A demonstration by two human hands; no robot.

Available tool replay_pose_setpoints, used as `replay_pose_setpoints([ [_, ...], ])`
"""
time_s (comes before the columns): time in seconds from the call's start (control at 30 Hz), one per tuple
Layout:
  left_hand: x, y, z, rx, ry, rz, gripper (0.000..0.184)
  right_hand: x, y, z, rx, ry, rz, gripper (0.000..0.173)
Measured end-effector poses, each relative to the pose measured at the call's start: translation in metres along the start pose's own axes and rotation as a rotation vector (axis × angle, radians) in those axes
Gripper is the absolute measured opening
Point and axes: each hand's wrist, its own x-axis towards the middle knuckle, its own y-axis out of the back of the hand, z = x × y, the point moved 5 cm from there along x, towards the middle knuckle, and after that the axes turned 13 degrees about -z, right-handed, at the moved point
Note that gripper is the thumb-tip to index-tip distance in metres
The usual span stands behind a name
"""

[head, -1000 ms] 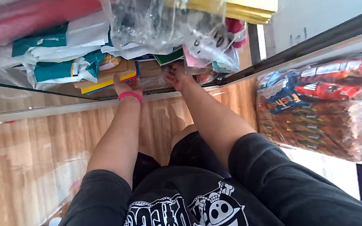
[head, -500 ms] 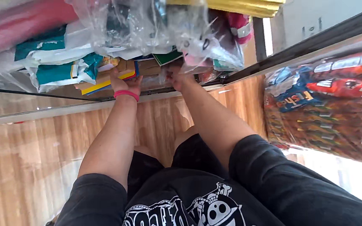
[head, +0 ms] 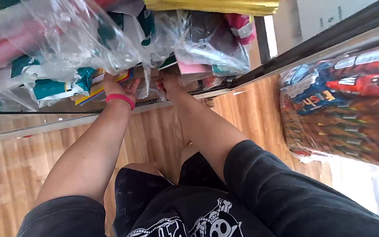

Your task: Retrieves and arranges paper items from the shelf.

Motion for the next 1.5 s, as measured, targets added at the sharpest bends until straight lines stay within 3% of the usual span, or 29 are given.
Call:
replay_pose_setpoints([
  [0.2, -0.006, -0.001, 0.012, 0.016, -0.001, 0.011, 0.044, -0.023, -0.010, -0.010, -0.013, -0.036, 0.008, 0.033],
  [0.33, -0.005, 0.004, 0.014, 0.023, -0.015, -0.007, 0.045, -0.031, -0.011, 0.002, 0.018, 0.033, 0.026, 0.030],
  [0.53, -0.005, 0.012, -0.001, 0.015, -0.027, -0.023, 0.036, -0.034, -0.007, 0.007, 0.000, 0.055, 0.032, 0.033],
  [0.73, 0.005, 0.023, -0.024, -0.093, 0.003, 0.031, 0.040, -0.034, -0.006, 0.005, -0.048, 0.025, 0.057, 0.037],
  [0.87, 0.003, 0.006, -0.010, -0.163, 0.018, 0.065, 0.043, -0.038, -0.015, -0.002, -0.046, 0.031, 0.063, 0.037],
  [1.07, 0.000, 0.003, 0.007, -0.029, 0.057, 0.052, 0.042, -0.058, -0.018, -0.008, 0.057, 0.023, 0.098, 0.029],
  [1.33, 0.006, 0.004, 0.005, 0.021, 0.060, 0.037, 0.043, -0.107, 0.011, -0.013, 0.023, 0.048, 0.096, 0.028],
  [1.5, -0.007, 0.004, 0.007, 0.016, 0.042, -0.004, 0.044, -0.173, 0.057, 0.032, -0.127, -0.090, -0.004, 0.032],
])
